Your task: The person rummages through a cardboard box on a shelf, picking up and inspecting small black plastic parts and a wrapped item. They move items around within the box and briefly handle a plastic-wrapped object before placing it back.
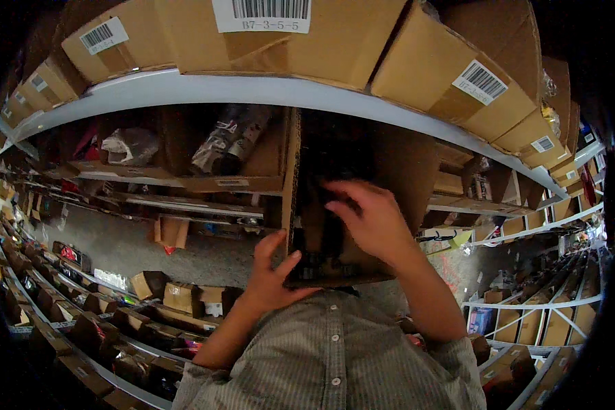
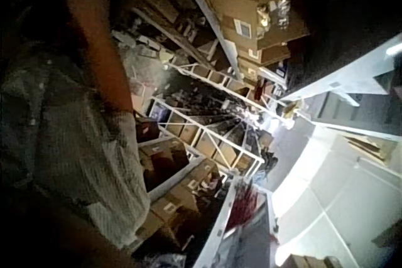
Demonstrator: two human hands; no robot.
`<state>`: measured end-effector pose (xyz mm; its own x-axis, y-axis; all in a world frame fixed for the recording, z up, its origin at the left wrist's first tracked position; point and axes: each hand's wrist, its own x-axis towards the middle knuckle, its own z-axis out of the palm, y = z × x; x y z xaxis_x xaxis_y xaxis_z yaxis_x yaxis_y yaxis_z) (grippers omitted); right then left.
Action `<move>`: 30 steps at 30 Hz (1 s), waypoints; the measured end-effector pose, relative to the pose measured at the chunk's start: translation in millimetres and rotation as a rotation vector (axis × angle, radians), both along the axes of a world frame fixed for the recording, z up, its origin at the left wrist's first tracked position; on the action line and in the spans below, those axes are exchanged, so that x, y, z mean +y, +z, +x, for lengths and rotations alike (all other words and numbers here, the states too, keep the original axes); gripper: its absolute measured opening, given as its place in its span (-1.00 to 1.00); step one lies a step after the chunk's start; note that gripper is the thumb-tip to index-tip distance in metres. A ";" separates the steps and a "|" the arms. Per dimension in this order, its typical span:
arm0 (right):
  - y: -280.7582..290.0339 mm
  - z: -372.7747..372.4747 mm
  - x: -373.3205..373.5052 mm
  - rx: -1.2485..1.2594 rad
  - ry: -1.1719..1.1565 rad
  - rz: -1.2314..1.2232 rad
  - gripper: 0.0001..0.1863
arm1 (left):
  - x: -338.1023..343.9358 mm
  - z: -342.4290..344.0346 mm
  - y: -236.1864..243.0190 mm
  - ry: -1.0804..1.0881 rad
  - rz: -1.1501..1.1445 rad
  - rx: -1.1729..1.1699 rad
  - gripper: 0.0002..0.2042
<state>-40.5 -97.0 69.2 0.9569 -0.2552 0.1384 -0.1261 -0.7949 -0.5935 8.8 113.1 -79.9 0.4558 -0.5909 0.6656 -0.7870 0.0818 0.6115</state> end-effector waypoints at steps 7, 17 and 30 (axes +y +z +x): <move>-24.0 -95.8 -0.8 0.041 0.174 -0.345 -0.62 | 1.9 -1.6 1.4 0.014 0.040 0.001 -0.06; -35.4 -88.3 0.0 0.309 0.257 -0.548 -0.59 | 5.0 1.4 1.8 0.032 0.091 -0.043 -0.06; -28.2 -73.0 -0.1 0.207 0.246 -0.297 -0.57 | 5.7 -1.2 4.1 0.056 0.081 -0.064 -0.07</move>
